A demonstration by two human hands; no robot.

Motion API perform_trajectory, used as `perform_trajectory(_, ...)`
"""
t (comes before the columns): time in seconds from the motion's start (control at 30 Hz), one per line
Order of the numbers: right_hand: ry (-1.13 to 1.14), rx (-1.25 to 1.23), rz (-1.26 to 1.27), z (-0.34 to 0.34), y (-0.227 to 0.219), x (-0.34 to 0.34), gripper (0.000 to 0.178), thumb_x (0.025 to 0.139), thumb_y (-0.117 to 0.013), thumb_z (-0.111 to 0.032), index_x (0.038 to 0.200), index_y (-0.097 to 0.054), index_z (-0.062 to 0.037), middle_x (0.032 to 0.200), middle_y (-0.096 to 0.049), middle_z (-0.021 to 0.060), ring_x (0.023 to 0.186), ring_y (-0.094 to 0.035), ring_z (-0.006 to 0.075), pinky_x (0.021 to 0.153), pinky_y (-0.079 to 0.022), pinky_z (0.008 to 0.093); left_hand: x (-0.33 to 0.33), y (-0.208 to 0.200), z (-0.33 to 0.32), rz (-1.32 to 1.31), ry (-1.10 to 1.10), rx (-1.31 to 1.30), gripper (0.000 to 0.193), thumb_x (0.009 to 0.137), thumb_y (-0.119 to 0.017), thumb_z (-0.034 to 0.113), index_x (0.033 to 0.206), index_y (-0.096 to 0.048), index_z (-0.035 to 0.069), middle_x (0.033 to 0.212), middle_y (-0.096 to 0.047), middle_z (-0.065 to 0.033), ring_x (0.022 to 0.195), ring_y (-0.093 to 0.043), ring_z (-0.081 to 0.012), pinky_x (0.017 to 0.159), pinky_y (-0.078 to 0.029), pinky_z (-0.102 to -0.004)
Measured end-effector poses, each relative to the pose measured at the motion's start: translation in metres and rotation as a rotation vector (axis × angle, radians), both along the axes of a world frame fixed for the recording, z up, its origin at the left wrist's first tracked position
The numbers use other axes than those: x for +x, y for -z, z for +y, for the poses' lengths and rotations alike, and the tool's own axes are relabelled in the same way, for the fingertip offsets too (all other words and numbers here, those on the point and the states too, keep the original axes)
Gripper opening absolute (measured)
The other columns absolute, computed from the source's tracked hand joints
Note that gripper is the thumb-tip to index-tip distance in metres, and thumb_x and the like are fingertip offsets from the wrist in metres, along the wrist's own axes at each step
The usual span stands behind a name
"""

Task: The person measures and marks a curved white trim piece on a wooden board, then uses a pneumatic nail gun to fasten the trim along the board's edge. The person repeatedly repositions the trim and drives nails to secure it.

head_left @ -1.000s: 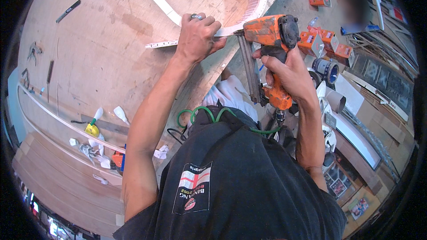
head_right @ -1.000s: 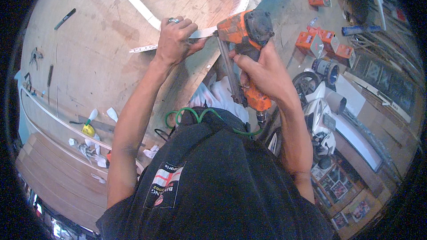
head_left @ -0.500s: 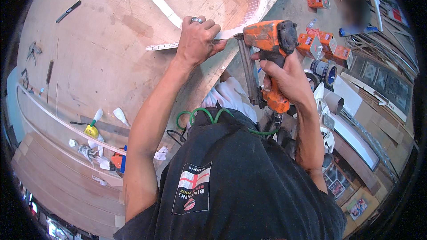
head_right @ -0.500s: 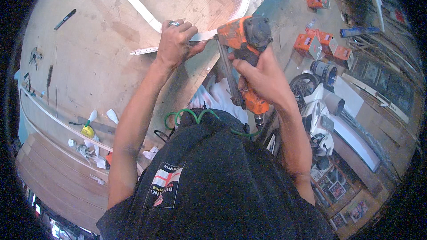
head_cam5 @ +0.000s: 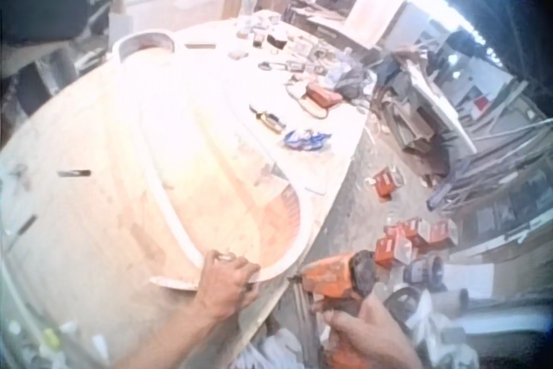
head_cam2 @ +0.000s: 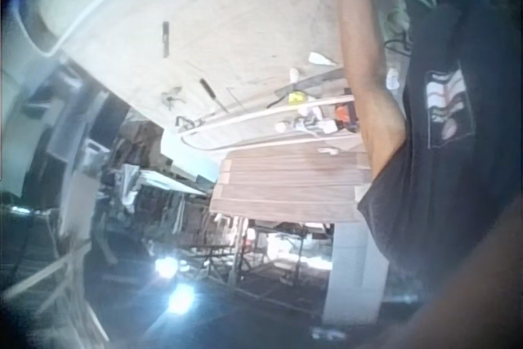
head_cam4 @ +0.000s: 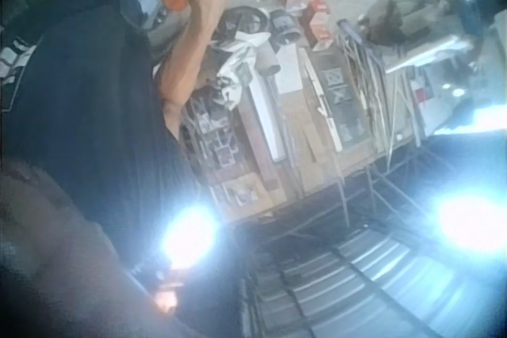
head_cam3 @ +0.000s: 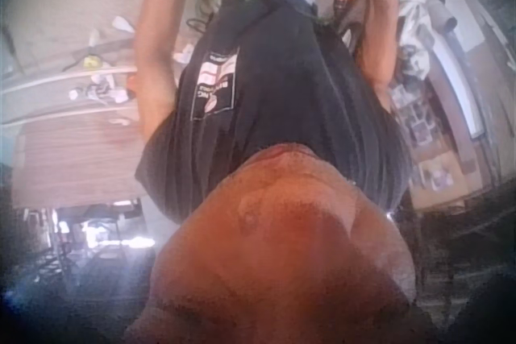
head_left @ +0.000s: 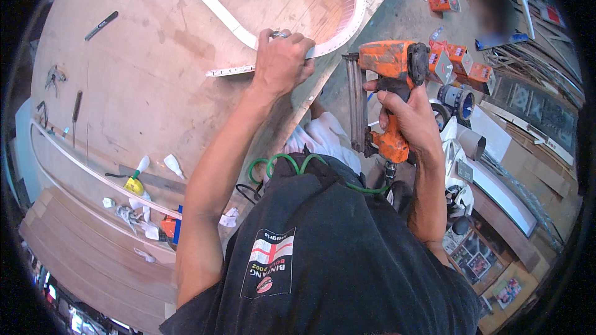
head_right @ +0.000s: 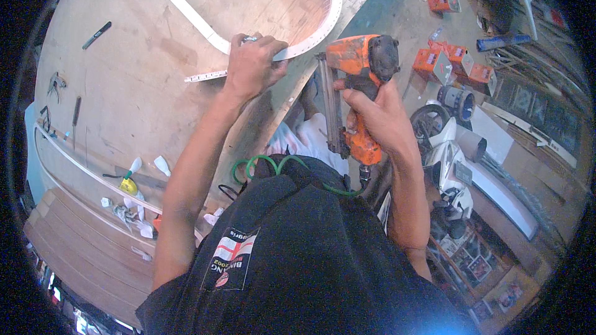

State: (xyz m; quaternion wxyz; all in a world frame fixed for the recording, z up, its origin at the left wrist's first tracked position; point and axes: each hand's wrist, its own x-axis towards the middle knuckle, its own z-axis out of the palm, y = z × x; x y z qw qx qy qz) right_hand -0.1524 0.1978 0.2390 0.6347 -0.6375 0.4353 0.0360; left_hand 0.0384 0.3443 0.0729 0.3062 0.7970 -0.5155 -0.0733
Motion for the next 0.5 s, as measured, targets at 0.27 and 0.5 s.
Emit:
perform_trajectory(0.27,0.038,0.002,-0.075,-0.005,0.006,-0.018,0.053,0.097,-0.066,-0.004,0.146,-0.044,-0.0016,0.119,-0.070,0.0100,0.064,-0.062,0.0105,0.056,-0.054,0.0272,-0.017,-0.003,-0.028,-0.018,-0.109,0.047,0.020,0.080,-0.082,0.028,0.090,-0.077,0.012,0.089,-0.075,-0.0076,0.088,-0.073,-0.0277,0.088,-0.048,-0.0460)
perform_trajectory(0.5,0.054,0.008,-0.091,-0.002,0.011,-0.032,0.056,0.097,-0.067,-0.004,0.147,-0.041,-0.0026,0.120,-0.070,0.0108,0.067,-0.063,0.0110,0.057,-0.056,0.0279,-0.017,0.000,-0.030,-0.057,-0.162,0.032,0.027,0.080,-0.085,0.039,0.087,-0.078,0.014,0.088,-0.076,-0.0053,0.080,-0.072,-0.0284,0.082,-0.047,-0.0450)
